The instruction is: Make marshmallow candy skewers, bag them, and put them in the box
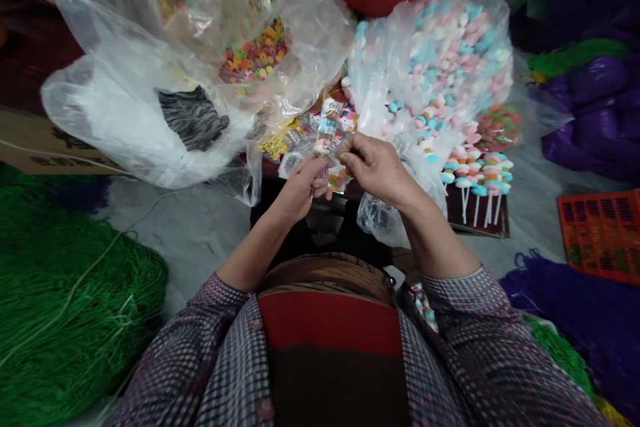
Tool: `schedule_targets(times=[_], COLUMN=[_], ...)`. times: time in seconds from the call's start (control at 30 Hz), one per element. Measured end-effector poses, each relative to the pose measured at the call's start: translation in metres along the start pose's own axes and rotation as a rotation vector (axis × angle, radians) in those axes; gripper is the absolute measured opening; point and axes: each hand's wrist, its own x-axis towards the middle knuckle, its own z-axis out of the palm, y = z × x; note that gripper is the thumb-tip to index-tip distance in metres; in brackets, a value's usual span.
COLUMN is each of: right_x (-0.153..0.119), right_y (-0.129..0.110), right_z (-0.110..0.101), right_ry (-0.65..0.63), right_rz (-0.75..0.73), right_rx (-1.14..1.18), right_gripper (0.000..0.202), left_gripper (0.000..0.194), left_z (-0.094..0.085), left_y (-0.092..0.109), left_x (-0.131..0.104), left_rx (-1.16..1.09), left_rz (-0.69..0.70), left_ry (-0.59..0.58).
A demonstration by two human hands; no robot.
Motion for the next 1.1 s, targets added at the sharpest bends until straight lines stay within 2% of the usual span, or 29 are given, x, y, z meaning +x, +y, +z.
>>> schedule_targets(times=[0.13,0.33,0.5,0.63,0.73,0.93,1.1], right_x=[-0.01,-0.021,-0.031,-0.036,-0.037,-0.036,-0.038], right_y=[0.005,0.011,0.007,0.005,0.007,0.005,0.003], right_z=[-0.003,-0.002,0.012,0.026,0.03,0.028,0.031], right_ry=[-0.015,0.049,0.123,0.245,0.302,0.321,0.336], right_rz=[0.001,0.055,0.092,0.137,0.136,0.129,0.147], right_rx=[-0.041,0.012,0.077,0.087,0.091,0.033,0.131], right_gripper=[0.011,0.01,0.012,0.015,0.019,0.016,0.015], left_gripper=[0.039,0.035,0.029,0.034,0.035,0.038,0.04], left_z=[0.004,0.01,0.01,0.006,0.007,0.011,0.015], left_y=[-0.004,-0.01,-0.018,-0.024,-0.026,-0.024,-0.017], left_x=[0.0,0.001,0.006,0.007,0.006,0.004,0.001], left_rx=[0.026,0.074,0.13,0.201,0.187,0.141,0.051], left_rz=[0.017,0.033,0.128,0.175,0.167,0.145,0.067], left_ry=[0.017,0.084,0.093,0.089,0.096,0.117,0.136])
